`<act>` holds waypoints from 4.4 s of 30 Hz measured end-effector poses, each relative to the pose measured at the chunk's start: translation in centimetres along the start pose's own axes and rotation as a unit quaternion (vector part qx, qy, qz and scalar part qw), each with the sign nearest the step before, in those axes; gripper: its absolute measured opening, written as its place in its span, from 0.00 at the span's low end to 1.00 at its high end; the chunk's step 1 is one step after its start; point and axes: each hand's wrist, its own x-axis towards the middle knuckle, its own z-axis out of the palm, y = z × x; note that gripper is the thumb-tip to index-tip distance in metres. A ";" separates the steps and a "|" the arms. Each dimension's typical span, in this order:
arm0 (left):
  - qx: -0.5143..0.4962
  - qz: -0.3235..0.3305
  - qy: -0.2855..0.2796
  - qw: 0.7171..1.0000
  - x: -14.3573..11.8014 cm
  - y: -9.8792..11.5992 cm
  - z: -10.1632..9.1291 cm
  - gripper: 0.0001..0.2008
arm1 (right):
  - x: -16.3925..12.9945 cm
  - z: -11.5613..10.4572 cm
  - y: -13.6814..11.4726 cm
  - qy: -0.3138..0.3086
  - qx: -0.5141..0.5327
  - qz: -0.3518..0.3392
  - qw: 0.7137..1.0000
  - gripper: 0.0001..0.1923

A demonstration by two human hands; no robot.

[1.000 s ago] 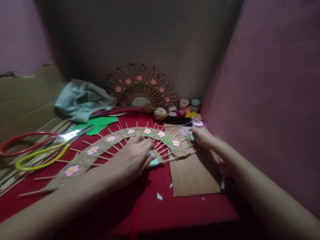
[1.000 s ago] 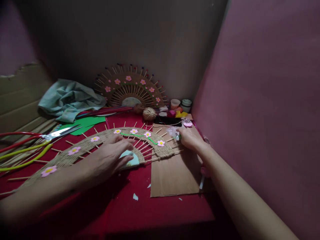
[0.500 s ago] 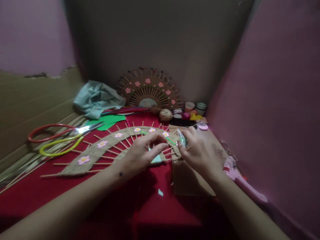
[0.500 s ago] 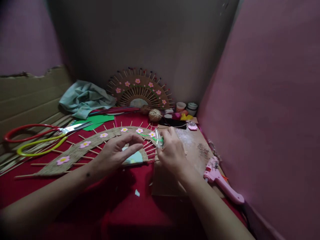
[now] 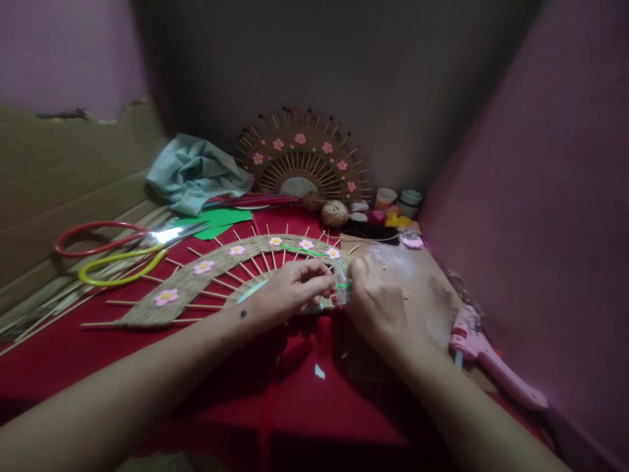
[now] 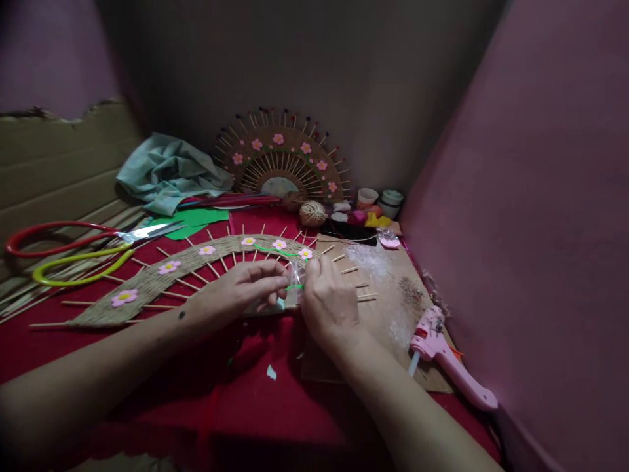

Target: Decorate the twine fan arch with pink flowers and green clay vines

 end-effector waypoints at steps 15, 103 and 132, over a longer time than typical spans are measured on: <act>-0.035 -0.037 -0.048 0.998 0.2 -0.4 -0.1 0.08 | -1.0 0.8 -0.1 0.032 -0.007 -0.014 0.999 0.09; 0.174 0.164 -0.011 0.971 -1.2 -2.2 -0.2 0.08 | -3.0 1.3 -0.9 -0.078 0.497 0.027 0.864 0.17; 0.101 0.153 0.015 0.983 -1.1 -2.4 0.7 0.06 | -3.8 2.0 -1.2 -0.033 0.413 0.007 0.910 0.37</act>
